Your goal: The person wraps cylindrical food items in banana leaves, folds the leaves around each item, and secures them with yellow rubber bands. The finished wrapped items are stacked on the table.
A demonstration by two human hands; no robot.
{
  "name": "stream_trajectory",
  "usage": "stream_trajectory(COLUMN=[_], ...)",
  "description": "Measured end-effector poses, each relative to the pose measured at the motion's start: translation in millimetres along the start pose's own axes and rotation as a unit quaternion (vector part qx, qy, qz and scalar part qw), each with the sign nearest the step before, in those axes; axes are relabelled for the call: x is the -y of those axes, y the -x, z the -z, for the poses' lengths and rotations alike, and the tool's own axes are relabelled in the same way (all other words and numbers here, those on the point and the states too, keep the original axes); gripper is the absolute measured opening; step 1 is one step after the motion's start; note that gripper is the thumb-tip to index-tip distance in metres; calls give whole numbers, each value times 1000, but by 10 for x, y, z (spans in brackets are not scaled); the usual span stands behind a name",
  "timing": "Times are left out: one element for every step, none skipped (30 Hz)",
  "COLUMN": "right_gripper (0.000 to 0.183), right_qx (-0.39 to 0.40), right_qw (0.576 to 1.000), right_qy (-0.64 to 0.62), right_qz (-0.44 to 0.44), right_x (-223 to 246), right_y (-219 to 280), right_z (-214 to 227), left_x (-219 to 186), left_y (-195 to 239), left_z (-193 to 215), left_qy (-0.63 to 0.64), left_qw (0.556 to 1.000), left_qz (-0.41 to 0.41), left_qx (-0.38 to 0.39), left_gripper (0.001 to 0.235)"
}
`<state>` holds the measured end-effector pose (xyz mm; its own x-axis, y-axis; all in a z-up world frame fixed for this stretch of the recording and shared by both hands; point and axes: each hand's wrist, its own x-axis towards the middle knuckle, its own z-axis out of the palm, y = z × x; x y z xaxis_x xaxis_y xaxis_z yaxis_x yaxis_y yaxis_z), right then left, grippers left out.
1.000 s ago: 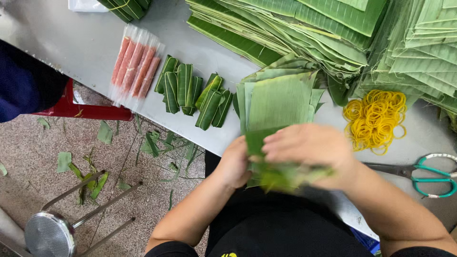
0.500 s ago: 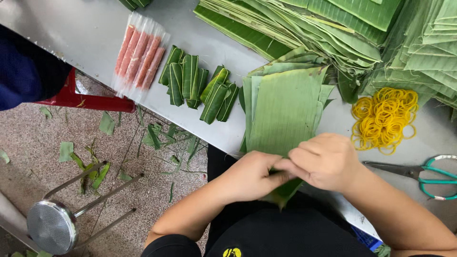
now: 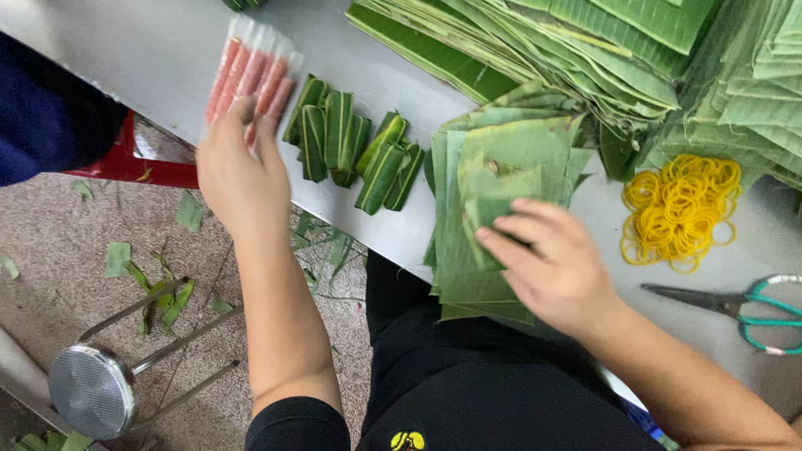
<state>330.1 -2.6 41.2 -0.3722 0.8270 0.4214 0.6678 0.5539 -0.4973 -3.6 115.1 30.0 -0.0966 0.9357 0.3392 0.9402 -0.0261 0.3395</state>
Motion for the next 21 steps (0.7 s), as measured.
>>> stream_trajectory(right_gripper=[40,40,41,41,42,42,43,44,43,43,42,41,41,40,39,40,42,46,49,53,51], right_qx=[34,69,81,94,106,107,110,113,119,125,130,128,128,127,122,116,112,114,116,117,99], right_qw=[999,998,997,995,994,994,993,993,992,991,990,990,990,990,991,992,992,991,990,989,988], right_qy=[5,9,17,25,33,30,26,21,25,28,32,32,32,32,24,15,6,-4,-14,-24,-84], right_qz=[1,2,-4,-10,-17,-22,-29,-35,-41,-46,-51,-49,-50,-50,-51,-53,-55,-68,-77,-87,-84], right_x=[12,19,16,8,-5,-22,-28,-25,-31,-32,-26,-21,-4,6,16,22,24,20,1,-21,-56], right_y=[3,14,51,89,122,148,172,189,184,169,140,108,90,74,62,50,43,40,32,27,19], right_z=[-85,-163,-208,-251,-281,-301,-311,-313,-313,-305,-299,-292,-284,-278,-270,-266,-258,-245,-237,-229,-226], left_x=[173,325,436,511,566,582,571,575,573,556,530,493,438,368,285,184,72,-67,-237,-407,-534], left_y=[-136,-238,-300,-321,-330,-341,-338,-327,-335,-351,-378,-404,-414,-393,-336,-264,-177,-46,137,333,482], left_z=[-119,-218,-316,-400,-447,-491,-527,-539,-538,-524,-485,-441,-400,-339,-251,-154,-55,21,65,96,107], left_qy=[-85,-86,-85,-84,-78,-72,-67,-68,-69,-71,-91,-112,-132,-107,-80,-54,114,278,404,520,553], left_qw=[995,995,995,995,996,996,996,996,996,996,995,993,991,994,996,997,991,952,894,812,740], left_qz=[-16,-12,-8,-3,10,24,38,44,50,56,42,29,15,18,20,22,65,106,107,106,107], left_qx=[-41,-45,-46,-47,-44,-42,-37,-30,-26,-21,-24,-26,-27,-36,-44,-51,7,66,158,245,368], left_gripper=[22,20,17,15,17,20,22,21,19,18,17,17,17,19,22,25,38,52,52,53,47])
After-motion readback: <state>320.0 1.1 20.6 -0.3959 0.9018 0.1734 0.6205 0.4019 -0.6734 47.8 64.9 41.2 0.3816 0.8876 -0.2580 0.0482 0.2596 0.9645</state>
